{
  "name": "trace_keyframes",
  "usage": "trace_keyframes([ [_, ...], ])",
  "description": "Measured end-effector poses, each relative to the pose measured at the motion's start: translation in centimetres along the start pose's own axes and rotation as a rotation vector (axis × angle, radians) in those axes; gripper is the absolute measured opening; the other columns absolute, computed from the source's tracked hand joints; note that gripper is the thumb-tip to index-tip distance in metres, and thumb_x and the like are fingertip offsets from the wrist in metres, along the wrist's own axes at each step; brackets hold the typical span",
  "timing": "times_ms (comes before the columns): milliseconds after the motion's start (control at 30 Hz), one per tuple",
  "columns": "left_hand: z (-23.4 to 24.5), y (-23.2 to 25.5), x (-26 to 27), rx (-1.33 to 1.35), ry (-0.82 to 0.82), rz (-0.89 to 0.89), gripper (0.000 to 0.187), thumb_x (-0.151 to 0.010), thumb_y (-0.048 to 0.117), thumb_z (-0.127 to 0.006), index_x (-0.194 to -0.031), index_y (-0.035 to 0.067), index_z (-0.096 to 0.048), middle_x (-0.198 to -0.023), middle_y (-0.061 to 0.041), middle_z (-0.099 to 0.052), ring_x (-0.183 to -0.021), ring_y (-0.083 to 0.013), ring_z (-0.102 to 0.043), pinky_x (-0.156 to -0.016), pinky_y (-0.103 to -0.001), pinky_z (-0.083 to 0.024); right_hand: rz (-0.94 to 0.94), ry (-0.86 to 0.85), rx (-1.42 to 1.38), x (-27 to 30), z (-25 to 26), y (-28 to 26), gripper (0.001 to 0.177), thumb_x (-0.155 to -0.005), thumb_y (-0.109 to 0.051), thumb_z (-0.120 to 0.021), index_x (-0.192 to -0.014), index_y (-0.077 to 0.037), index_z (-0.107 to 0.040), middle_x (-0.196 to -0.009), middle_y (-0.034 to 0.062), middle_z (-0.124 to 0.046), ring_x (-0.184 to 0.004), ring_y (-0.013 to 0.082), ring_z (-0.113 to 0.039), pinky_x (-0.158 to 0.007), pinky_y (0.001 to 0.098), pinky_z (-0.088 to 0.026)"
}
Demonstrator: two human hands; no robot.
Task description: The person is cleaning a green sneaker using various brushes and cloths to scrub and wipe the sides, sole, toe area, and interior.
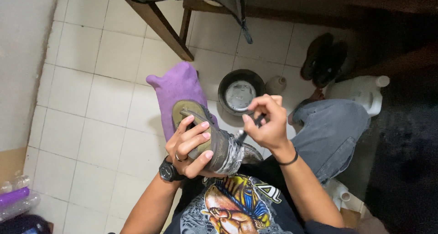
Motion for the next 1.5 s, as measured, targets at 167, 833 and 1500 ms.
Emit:
trace_keyframes([
  [167, -0.1, -0.1, -4.8, 0.013, -0.031, 0.037, 0.05, -0.098, 0.059, -0.055, -0.125, 0.017, -0.054, -0.116, -0.017, -0.063, -0.101, -0.0412, -0.074, -0.096, -0.065, -0.054, 0.176, 0.088, 0.025, -0.2, 1.0, -2.6, 0.011, -0.076, -0.021, -0.077, -0.081, -0.014, -0.07, -0.054, -0.0026, -0.053, -0.051, 0.0184, -0.05, -0.082, 0.0336, -0.04],
  [833, -3.7, -3.2, -7.6, -0.066, -0.082, 0.183, 0.08, -0.078, 0.073, -0.07, -0.125, 0.009, -0.059, -0.113, -0.017, -0.066, -0.101, -0.0385, -0.072, -0.099, -0.06, -0.053, 0.329, 0.263, 0.389, -2.5, 6.3, -6.3, 0.013, -0.075, -0.02, -0.077, -0.079, -0.015, -0.066, -0.059, -0.0007, -0.048, -0.053, 0.0214, -0.045, -0.081, 0.0392, -0.036],
  [1500, -5.8, -9.4, -12.4, -0.095, -0.231, 0.534, 0.116, -0.046, 0.042, -0.087, -0.146, 0.002, -0.043, -0.126, -0.013, -0.066, -0.108, -0.0301, -0.067, -0.095, -0.041, -0.054, 0.393, 0.462, 1.198, -21.3, 21.0, -11.8, 0.008, -0.103, -0.007, -0.057, -0.111, -0.007, -0.059, -0.104, 0.0126, -0.067, -0.094, 0.0368, -0.053, -0.08, 0.0471, -0.035],
])
Point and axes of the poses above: each hand's wrist, its own x-axis away from the middle knuckle, its own z-axis out of the back of the hand, y = z × x, the point moved 10 cm from there along -x, towards the middle knuckle
